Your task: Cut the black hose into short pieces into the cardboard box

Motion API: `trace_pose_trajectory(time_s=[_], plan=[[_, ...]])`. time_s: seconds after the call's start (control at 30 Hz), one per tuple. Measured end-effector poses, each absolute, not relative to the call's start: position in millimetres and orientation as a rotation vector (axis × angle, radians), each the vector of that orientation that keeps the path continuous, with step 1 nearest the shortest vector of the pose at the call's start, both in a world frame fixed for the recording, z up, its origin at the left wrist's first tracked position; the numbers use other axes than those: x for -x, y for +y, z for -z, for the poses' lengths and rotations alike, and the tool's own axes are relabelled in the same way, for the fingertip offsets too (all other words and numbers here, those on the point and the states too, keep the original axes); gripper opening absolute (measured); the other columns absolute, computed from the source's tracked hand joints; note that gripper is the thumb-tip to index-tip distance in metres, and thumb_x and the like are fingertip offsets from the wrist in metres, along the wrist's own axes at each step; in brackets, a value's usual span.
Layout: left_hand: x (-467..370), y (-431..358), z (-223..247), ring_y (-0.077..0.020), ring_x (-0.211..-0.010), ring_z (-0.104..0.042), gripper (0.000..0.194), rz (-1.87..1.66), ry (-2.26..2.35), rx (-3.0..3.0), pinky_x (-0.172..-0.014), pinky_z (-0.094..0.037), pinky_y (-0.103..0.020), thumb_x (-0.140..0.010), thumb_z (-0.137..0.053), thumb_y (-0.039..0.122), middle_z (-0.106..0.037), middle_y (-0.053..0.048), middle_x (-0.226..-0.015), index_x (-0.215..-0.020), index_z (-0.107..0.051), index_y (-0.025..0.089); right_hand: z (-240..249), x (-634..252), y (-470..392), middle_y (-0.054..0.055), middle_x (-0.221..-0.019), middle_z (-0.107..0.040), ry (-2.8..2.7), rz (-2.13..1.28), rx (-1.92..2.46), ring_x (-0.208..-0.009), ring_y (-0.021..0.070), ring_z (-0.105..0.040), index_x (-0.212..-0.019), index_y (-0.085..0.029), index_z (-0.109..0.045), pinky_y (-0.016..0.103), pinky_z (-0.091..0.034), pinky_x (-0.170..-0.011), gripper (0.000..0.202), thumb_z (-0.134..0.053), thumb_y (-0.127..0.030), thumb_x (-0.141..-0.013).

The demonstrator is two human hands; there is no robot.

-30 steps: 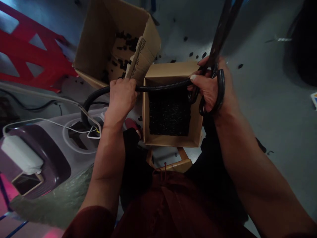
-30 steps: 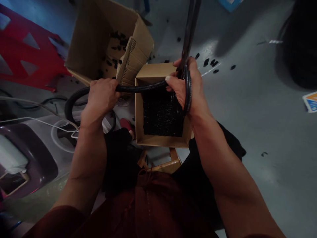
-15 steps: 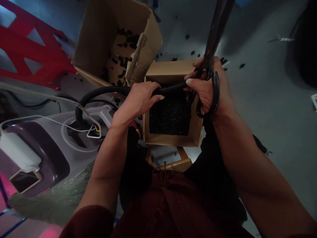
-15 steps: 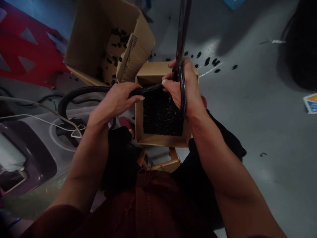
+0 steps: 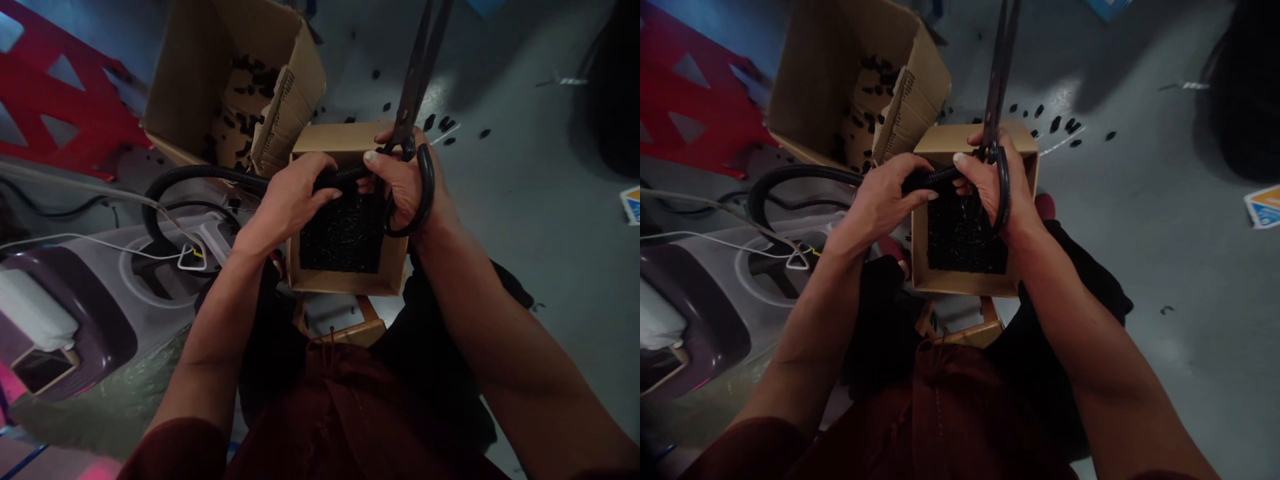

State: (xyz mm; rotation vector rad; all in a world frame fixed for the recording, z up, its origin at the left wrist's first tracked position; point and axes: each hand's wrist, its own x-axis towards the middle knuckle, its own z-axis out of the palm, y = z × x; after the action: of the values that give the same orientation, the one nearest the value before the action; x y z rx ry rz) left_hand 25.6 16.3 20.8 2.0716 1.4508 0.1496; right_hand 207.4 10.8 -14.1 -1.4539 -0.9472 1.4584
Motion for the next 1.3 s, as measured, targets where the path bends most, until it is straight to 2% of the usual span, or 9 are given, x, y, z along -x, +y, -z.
trace_pose_trajectory(time_s=[0.13,0.3,0.37,0.53,0.7,0.9,1.03,1.3], plan=[[-25.8,15.0,-21.6,-0.0195,-0.108,-0.063,0.028,-0.240,1.415,-2.039,-0.097,-0.047,-0.032,-0.089,-0.060,0.028,-0.070,-0.005,-0.114,-0.115,-0.064,0.020,17.0,-202.1,11.9,-0.007,-0.069,-0.055,-0.909,-1.446,1.428,-0.056,0.0136,-0.061,-0.098,-0.025,-0.047,0.029,-0.051,-0.055,0.043,-0.073,-0.044,-0.070],[-10.8,21.7,-23.4,-0.0200,-0.107,-0.065,0.029,-0.329,1.456,-2.017,-0.096,-0.048,-0.032,-0.095,-0.051,0.036,-0.072,-0.002,-0.112,-0.114,-0.068,0.023,21.6,-200.3,11.7,-0.003,-0.081,-0.060,-0.855,-1.476,1.424,-0.071,0.0157,-0.066,-0.098,-0.027,-0.043,0.032,-0.053,-0.064,0.032,-0.062,-0.048,-0.083],[-0.7,26.4,-24.9,-0.0201,-0.107,-0.065,0.031,-0.386,1.514,-2.005,-0.096,-0.049,-0.032,-0.096,-0.049,0.038,-0.073,-0.002,-0.112,-0.114,-0.069,0.023,23.0,-198.7,8.9,-0.001,-0.087,-0.062,-0.877,-1.499,1.429,-0.077,0.0170,-0.067,-0.098,-0.027,-0.044,0.033,-0.054,-0.068,0.032,-0.061,-0.050,-0.085],[20.2,36.8,-25.8,-0.0201,-0.111,-0.064,0.034,-0.472,1.657,-1.973,-0.098,-0.048,-0.032,-0.097,-0.046,0.039,-0.072,-0.003,-0.116,-0.117,-0.068,0.022,26.5,-187.0,-6.3,0.002,-0.091,-0.063,-1.221,-1.515,1.507,-0.084,0.0212,-0.066,-0.103,-0.026,-0.045,0.039,-0.052,-0.075,0.042,-0.061,-0.059,-0.082],[26.0,39.3,-23.4,-0.0210,-0.108,-0.066,0.032,-0.482,1.630,-1.942,-0.095,-0.050,-0.033,-0.095,-0.048,0.037,-0.074,-0.001,-0.109,-0.115,-0.069,0.023,25.1,-174.4,-22.7,0.004,-0.090,-0.062,-1.461,-1.550,1.530,-0.081,0.0214,-0.062,-0.104,-0.023,-0.045,0.040,-0.049,-0.074,0.049,-0.058,-0.063,-0.079],[26.4,35.8,-25.4,-0.0211,-0.100,-0.067,0.029,-0.465,1.589,-1.953,-0.093,-0.052,-0.035,-0.094,-0.050,0.035,-0.074,0.001,-0.103,-0.111,-0.071,0.025,18.5,-170.5,-27.9,0.005,-0.091,-0.062,-1.504,-1.647,1.539,-0.079,0.0211,-0.060,-0.105,-0.023,-0.044,0.039,-0.047,-0.072,0.050,-0.059,-0.061,-0.077],[26.9,34.4,-25.3,-0.0212,-0.103,-0.067,0.029,-0.444,1.570,-1.979,-0.095,-0.051,-0.035,-0.093,-0.051,0.035,-0.074,0.001,-0.107,-0.112,-0.071,0.026,17.8,-171.2,-27.8,0.007,-0.095,-0.062,-1.529,-1.678,1.551,-0.080,0.0210,-0.060,-0.108,-0.022,-0.045,0.039,-0.047,-0.073,0.049,-0.060,-0.058,-0.078],[27.9,32.9,-26.7,-0.0221,-0.107,-0.066,0.030,-0.354,1.554,-2.028,-0.097,-0.050,-0.034,-0.093,-0.052,0.040,-0.074,-0.001,-0.112,-0.111,-0.071,0.025,20.5,-173.8,-26.3,0.008,-0.097,-0.064,-1.557,-1.677,1.516,-0.086,0.0250,-0.062,-0.109,-0.022,-0.046,0.042,-0.049,-0.073,0.057,-0.062,-0.064,-0.075]])
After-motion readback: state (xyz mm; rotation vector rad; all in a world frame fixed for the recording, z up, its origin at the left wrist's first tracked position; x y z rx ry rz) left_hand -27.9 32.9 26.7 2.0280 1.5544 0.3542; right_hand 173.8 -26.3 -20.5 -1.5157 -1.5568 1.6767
